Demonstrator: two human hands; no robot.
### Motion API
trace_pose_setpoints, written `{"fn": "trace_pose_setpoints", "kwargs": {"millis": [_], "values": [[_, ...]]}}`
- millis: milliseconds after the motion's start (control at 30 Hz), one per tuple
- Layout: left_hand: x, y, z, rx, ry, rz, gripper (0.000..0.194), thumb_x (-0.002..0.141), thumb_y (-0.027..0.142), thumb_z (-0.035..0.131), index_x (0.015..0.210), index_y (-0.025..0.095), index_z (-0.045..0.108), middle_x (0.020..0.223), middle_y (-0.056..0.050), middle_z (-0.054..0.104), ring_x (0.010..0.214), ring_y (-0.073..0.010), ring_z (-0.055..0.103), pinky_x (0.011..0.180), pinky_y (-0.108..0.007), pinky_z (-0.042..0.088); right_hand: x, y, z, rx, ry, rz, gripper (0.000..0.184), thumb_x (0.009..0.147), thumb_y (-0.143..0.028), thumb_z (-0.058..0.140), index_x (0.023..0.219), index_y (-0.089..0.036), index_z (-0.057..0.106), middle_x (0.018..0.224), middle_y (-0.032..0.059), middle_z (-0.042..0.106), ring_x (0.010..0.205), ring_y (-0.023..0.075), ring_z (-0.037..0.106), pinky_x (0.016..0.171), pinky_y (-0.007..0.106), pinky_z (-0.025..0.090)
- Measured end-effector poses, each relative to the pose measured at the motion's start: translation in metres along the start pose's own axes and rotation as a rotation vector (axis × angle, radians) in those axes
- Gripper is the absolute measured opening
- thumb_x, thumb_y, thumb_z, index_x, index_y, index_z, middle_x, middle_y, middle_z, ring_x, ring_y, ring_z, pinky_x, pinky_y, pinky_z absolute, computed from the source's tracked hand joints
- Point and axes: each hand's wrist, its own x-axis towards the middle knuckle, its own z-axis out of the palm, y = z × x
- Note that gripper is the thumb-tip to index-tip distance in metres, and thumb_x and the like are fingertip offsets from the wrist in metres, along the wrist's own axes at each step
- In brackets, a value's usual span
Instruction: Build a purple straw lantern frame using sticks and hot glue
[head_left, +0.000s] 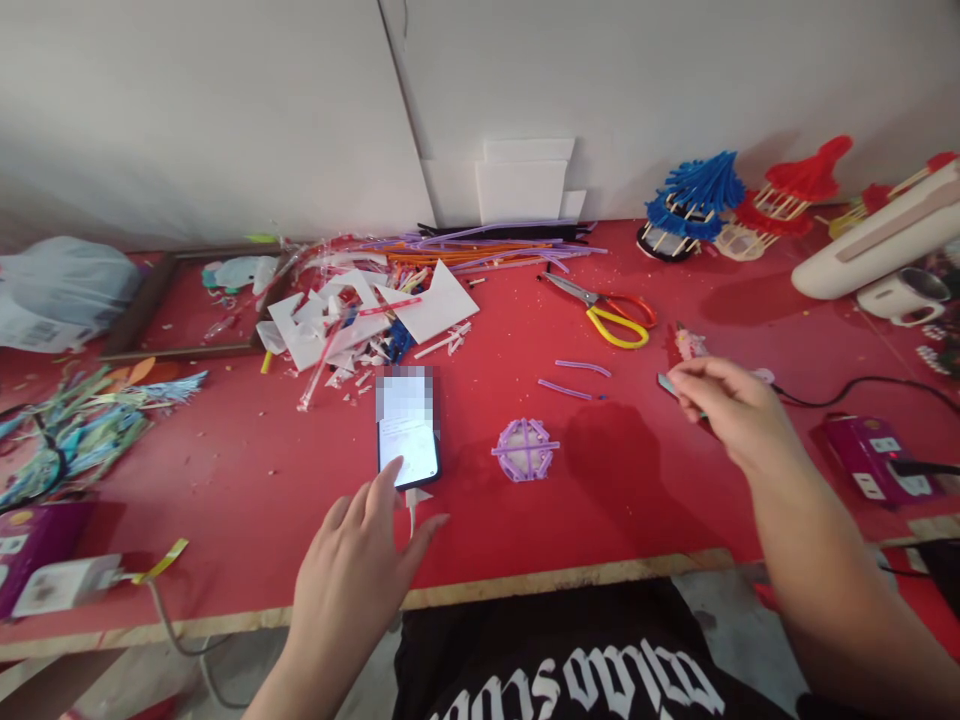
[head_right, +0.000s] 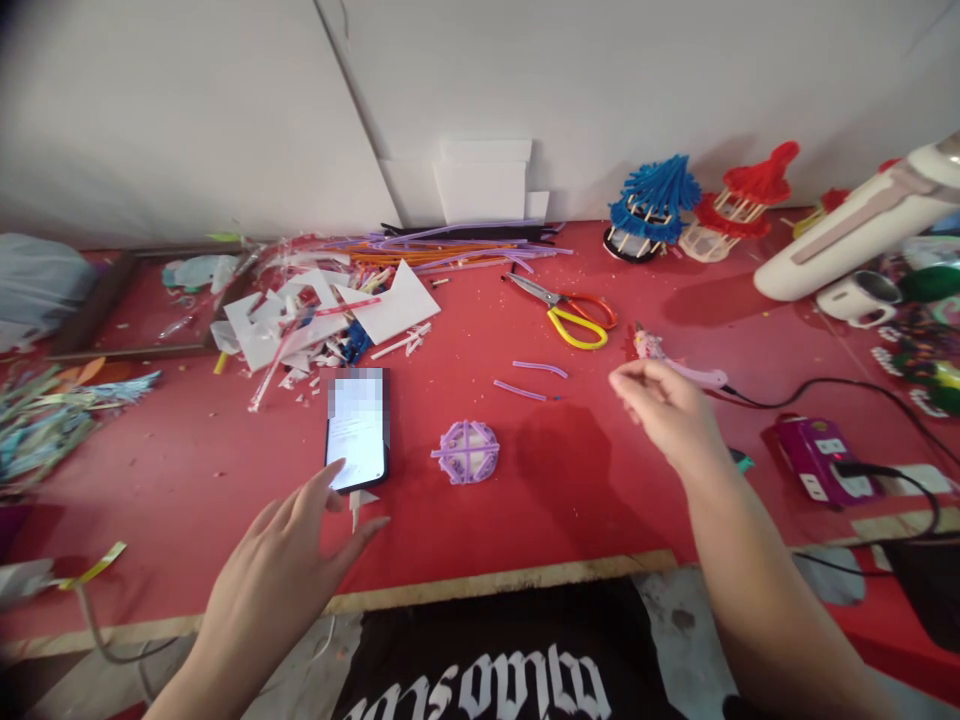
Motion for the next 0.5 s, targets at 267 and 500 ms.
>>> {"fn": "trace_pose_setpoints", "kwargs": {"millis": [267, 500], "values": [[0.022, 0.034, -0.001, -0.520, 0.030, 0.226, 0.082, 0.084, 0.048, 0.073, 0.149, 0.026, 0.029, 0.137, -0.016, 0.060, 0.123, -0.0334, 0.060, 0.097, -0.049, 0.054, 0.044, 0.045, -0.073, -0.648, 0.081, -0.033, 0.058, 0.076, -0.008, 0.057, 0.134, -0.012, 0.055, 0.140, 0.0267, 0.054, 0.133, 0.0378, 0.047, 0.107, 0.049, 0.035], [0.046, 0.061, 0.015, -0.759, -0.088, 0.274, 0.097, 0.083, 0.027, 0.076, 0.154, 0.030, 0.011, 0.154, -0.017, 0.045, 0.143, -0.0323, 0.045, 0.112, -0.053, 0.045, 0.054, 0.056, -0.074, -0.829, -0.059, -0.069, 0.058, 0.083, -0.009, 0.050, 0.141, -0.011, 0.053, 0.137, 0.0233, 0.058, 0.122, 0.0345, 0.058, 0.095, 0.040, 0.042]]}}
